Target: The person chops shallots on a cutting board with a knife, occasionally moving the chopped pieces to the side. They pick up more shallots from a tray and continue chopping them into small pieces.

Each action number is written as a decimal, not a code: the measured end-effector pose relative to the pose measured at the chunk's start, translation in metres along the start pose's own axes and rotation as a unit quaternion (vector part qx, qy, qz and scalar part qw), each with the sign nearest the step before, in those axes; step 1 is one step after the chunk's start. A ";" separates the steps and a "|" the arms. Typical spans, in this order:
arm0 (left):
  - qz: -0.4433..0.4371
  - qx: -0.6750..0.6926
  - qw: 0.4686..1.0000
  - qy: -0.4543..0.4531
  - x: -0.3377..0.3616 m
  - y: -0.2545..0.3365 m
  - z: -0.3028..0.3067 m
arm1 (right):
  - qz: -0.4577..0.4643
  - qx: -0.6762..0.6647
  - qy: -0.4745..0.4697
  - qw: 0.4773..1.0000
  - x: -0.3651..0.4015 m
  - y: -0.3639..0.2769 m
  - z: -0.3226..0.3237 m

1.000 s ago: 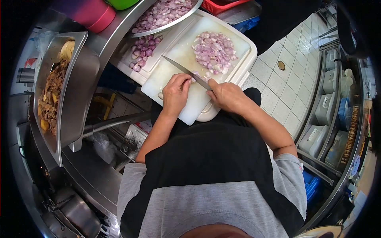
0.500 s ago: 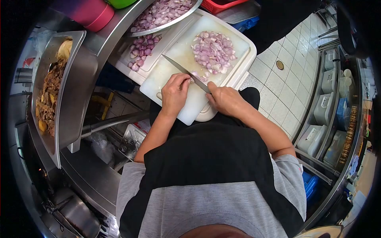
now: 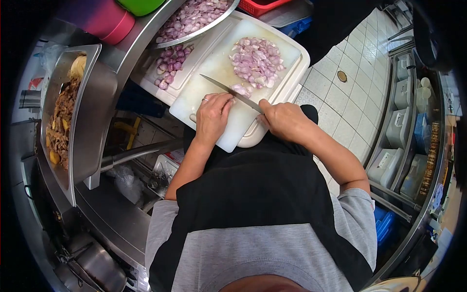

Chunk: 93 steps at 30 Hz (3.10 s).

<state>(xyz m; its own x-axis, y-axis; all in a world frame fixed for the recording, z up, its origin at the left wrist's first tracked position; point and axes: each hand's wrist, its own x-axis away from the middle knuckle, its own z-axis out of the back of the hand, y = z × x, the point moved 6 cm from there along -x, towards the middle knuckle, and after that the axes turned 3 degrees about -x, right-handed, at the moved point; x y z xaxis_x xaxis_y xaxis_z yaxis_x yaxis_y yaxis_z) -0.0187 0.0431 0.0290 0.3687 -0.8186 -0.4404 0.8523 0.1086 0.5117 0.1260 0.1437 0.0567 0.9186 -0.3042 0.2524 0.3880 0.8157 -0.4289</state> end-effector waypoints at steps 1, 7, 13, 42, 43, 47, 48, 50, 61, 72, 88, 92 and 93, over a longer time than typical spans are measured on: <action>-0.009 0.000 1.000 0.001 0.000 0.000 0.002 | 0.005 0.010 -0.003 1.000 0.002 -0.002 0.001; -0.007 0.007 1.000 0.002 0.000 0.000 0.003 | 0.015 0.005 0.007 1.000 -0.006 -0.002 -0.016; -0.002 0.016 1.000 0.008 0.002 -0.002 0.003 | 0.016 -0.003 0.012 1.000 -0.015 -0.007 -0.010; 0.015 0.020 0.999 0.021 0.003 -0.005 0.002 | -0.011 -0.048 0.024 0.998 -0.019 -0.003 -0.032; 0.005 0.012 1.000 0.022 0.002 -0.004 0.002 | 0.004 -0.082 0.039 0.996 -0.022 0.003 -0.032; -0.019 -0.020 1.000 -0.008 -0.005 0.002 0.000 | -0.111 -0.284 -0.097 0.947 -0.026 0.023 -0.014; -0.019 -0.022 1.000 -0.006 -0.007 0.003 -0.001 | -0.108 -0.268 -0.092 0.953 -0.026 0.027 -0.010; -0.029 -0.026 0.999 -0.008 -0.010 0.003 -0.004 | -0.036 -0.206 -0.027 0.978 -0.028 0.034 -0.014; -0.048 -0.016 0.999 0.005 -0.002 0.007 -0.002 | 0.036 0.022 0.074 0.996 0.007 -0.003 0.000; -0.054 -0.023 0.998 0.009 -0.001 0.007 -0.002 | 0.043 0.000 0.060 0.997 -0.026 -0.004 -0.010; -0.067 -0.028 0.997 0.022 0.002 0.006 -0.003 | 0.028 0.039 -0.003 0.999 -0.011 -0.014 0.005; -0.071 -0.026 0.997 0.023 0.003 0.005 -0.003 | 0.013 0.032 -0.034 0.999 -0.007 -0.011 -0.002; -0.068 -0.027 0.997 0.024 0.003 0.006 -0.003 | 0.008 0.017 -0.013 1.000 -0.011 -0.009 -0.012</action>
<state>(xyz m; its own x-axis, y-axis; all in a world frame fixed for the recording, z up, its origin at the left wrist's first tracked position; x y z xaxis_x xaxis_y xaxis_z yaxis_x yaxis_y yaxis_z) -0.0117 0.0430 0.0286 0.2648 -0.8002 -0.5380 0.9138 0.0301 0.4050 0.1136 0.1339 0.0475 0.9222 -0.2779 0.2689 0.3699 0.8365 -0.4043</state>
